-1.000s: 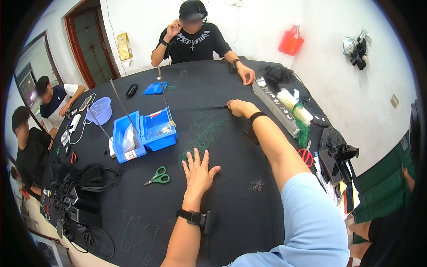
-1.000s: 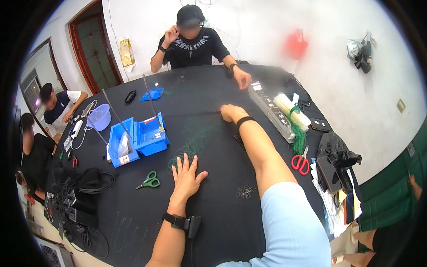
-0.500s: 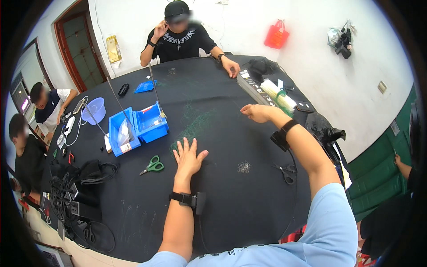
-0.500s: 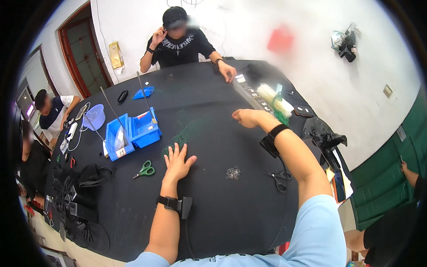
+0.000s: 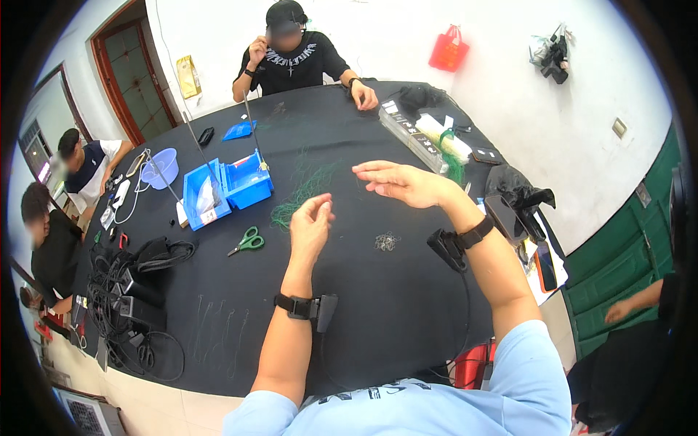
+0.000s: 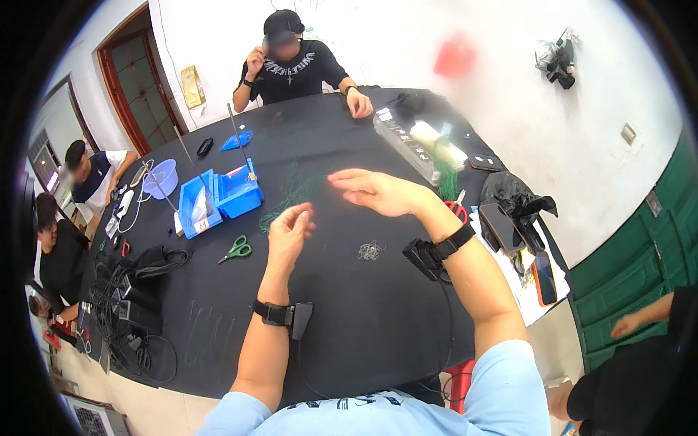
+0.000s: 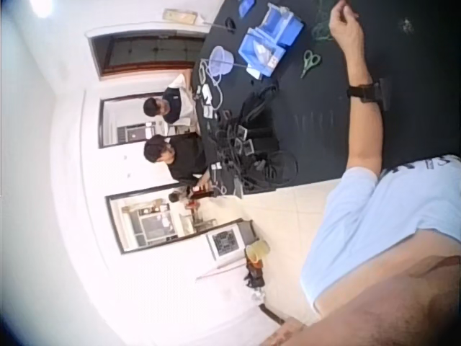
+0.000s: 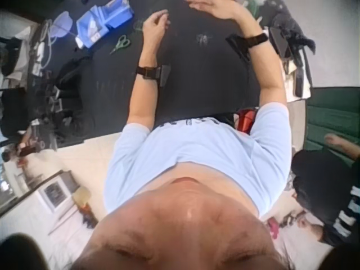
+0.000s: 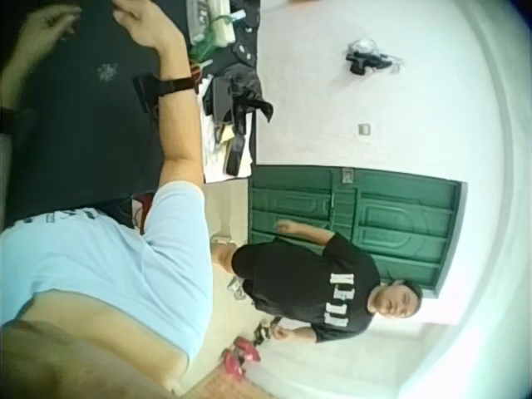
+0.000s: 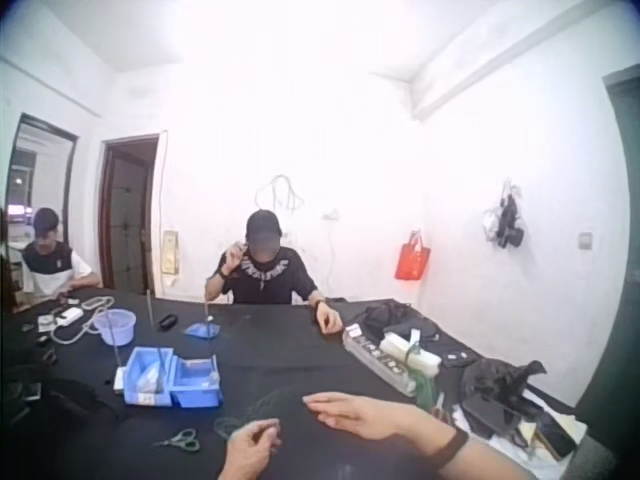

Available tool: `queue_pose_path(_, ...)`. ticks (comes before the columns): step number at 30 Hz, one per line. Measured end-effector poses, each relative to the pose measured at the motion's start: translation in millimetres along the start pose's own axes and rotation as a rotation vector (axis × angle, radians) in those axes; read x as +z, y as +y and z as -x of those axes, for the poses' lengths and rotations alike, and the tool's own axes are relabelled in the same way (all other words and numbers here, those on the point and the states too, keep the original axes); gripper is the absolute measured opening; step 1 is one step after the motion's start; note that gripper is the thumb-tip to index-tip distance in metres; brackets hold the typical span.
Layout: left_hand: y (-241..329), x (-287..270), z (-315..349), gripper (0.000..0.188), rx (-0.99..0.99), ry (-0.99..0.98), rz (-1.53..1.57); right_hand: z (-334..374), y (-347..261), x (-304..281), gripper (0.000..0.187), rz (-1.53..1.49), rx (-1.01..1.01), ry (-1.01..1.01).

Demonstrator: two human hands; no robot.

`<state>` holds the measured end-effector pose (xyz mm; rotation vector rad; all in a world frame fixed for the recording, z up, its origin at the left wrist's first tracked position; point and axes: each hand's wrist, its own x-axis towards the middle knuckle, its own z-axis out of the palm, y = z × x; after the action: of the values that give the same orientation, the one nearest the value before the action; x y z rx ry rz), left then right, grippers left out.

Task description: The person ties small metal components onto a length of fishing line by hand, pulling the line taut and positioning the pieces at intervals along the string.

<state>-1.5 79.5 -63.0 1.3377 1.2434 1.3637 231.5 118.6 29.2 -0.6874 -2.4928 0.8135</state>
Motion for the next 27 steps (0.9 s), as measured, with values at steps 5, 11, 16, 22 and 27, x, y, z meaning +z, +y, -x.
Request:
queue_pose_path(5, 10, -9, 22, 0.059, -0.592, -0.473, 0.444, -1, -53, 3, 0.040, -0.056, -0.120, -0.003)
queue_pose_path(11, -17, -30, 20, 0.059, -0.771, -0.266, 1.210, 18, -82, 42, 0.042, -0.118, -0.208, -0.280)
queue_pose_path(16, -9, -31, 24, 0.048, -0.764, -0.166, 1.237, 48, -76, 86, 0.042, -0.184, -0.142, -0.385)
queue_pose_path(22, -16, -35, 35, 0.037, -0.725, -0.131, 1.039, 69, -71, 119, 0.039, -0.314, -0.046, -0.409)
queue_pose_path(27, -18, -36, 43, 0.028, -0.681, -0.082, 0.826, 76, -68, 138, 0.039, -0.370, -0.088, -0.416)
